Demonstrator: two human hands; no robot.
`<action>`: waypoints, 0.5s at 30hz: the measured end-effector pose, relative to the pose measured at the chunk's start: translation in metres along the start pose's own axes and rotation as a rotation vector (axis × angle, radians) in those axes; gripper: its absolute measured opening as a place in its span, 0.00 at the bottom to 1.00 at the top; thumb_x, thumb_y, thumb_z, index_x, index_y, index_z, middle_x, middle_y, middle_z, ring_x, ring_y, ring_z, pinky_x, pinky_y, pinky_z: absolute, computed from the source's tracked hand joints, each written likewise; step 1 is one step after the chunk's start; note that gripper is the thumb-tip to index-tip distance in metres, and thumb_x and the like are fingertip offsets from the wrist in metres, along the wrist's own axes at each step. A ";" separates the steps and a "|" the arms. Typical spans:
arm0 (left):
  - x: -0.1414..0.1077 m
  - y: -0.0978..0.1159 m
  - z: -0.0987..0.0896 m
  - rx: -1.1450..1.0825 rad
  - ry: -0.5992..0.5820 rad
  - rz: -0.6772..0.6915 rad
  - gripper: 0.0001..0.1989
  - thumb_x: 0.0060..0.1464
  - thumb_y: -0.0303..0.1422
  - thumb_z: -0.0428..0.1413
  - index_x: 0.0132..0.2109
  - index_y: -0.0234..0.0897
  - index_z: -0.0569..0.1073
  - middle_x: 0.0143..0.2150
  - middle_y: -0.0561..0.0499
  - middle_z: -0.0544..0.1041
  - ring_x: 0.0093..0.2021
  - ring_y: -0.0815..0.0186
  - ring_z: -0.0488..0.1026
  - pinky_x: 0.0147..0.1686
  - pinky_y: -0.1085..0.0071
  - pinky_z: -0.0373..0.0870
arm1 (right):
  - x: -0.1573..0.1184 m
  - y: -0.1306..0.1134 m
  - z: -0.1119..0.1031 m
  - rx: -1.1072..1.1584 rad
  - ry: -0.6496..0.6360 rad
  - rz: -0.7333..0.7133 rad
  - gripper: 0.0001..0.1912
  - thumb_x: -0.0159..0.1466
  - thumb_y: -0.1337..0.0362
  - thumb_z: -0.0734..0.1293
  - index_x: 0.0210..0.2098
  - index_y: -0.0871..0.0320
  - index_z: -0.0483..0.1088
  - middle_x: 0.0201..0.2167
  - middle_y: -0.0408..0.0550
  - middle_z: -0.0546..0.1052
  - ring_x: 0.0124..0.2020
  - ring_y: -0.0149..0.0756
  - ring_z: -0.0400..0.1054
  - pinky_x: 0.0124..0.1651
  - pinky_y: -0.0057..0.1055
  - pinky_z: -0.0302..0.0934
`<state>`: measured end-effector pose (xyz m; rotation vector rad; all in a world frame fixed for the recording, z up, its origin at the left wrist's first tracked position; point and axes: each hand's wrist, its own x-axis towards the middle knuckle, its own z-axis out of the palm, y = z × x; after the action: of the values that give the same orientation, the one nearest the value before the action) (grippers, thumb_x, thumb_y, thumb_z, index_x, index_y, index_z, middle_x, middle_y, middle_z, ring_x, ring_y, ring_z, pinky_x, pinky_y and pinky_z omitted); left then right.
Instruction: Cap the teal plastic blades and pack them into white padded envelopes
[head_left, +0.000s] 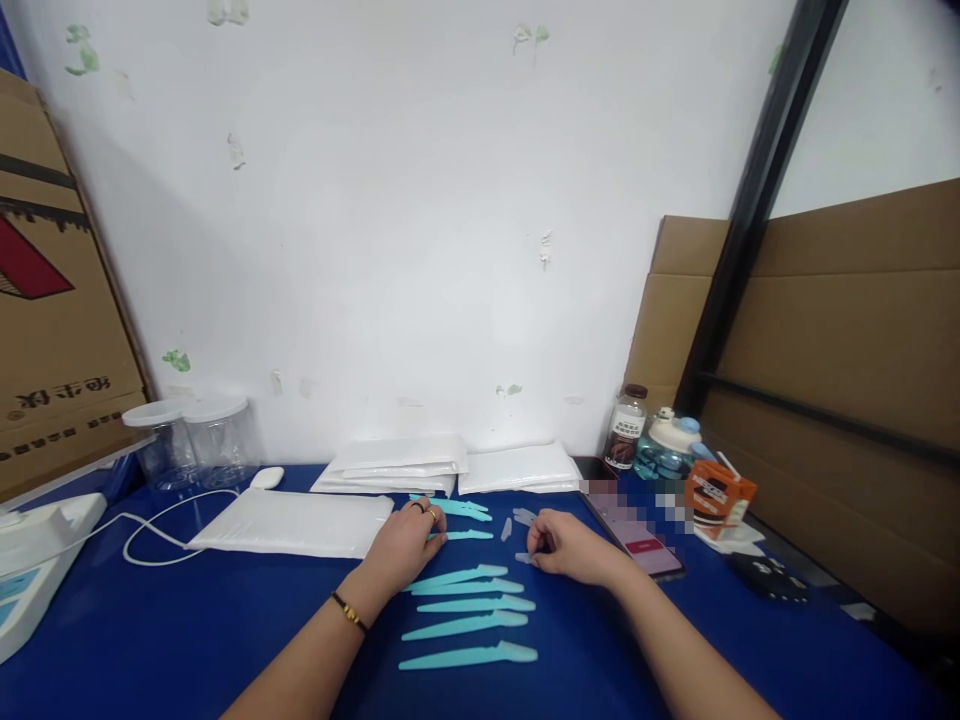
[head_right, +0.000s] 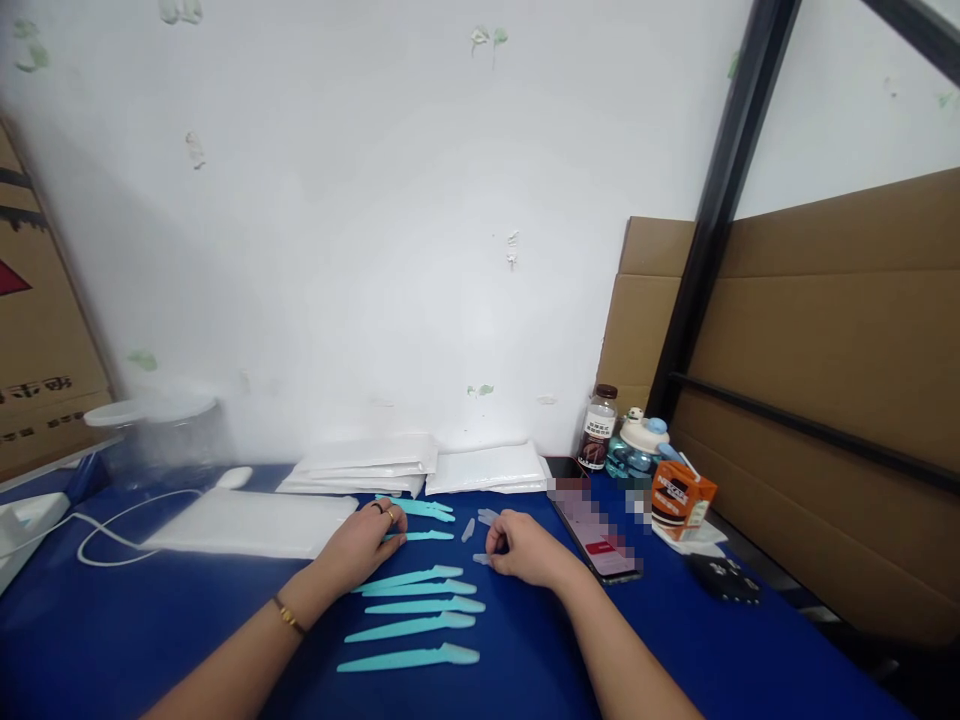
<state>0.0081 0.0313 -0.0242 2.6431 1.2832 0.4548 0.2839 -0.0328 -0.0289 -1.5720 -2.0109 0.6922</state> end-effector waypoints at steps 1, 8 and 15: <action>0.000 0.000 0.000 -0.020 -0.007 -0.015 0.07 0.53 0.34 0.50 0.37 0.39 0.70 0.38 0.49 0.69 0.41 0.62 0.65 0.41 0.69 0.61 | -0.001 -0.001 0.000 0.013 -0.007 0.009 0.06 0.49 0.72 0.66 0.28 0.58 0.70 0.26 0.44 0.71 0.25 0.30 0.64 0.26 0.22 0.55; 0.000 -0.004 0.005 -0.160 -0.049 -0.093 0.06 0.49 0.34 0.51 0.33 0.38 0.70 0.35 0.51 0.71 0.38 0.66 0.66 0.37 0.72 0.61 | 0.002 -0.004 0.003 0.133 -0.004 0.033 0.03 0.50 0.68 0.67 0.26 0.59 0.71 0.23 0.43 0.73 0.25 0.30 0.65 0.26 0.23 0.56; 0.002 -0.004 0.007 -0.190 -0.066 -0.089 0.07 0.49 0.34 0.51 0.32 0.38 0.71 0.34 0.52 0.72 0.36 0.66 0.67 0.35 0.73 0.61 | 0.017 0.000 0.020 0.167 0.063 0.010 0.03 0.50 0.66 0.68 0.26 0.60 0.72 0.21 0.41 0.72 0.22 0.27 0.61 0.25 0.22 0.54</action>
<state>0.0086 0.0350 -0.0313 2.4149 1.2645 0.4475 0.2672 -0.0184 -0.0433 -1.4887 -1.8505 0.7829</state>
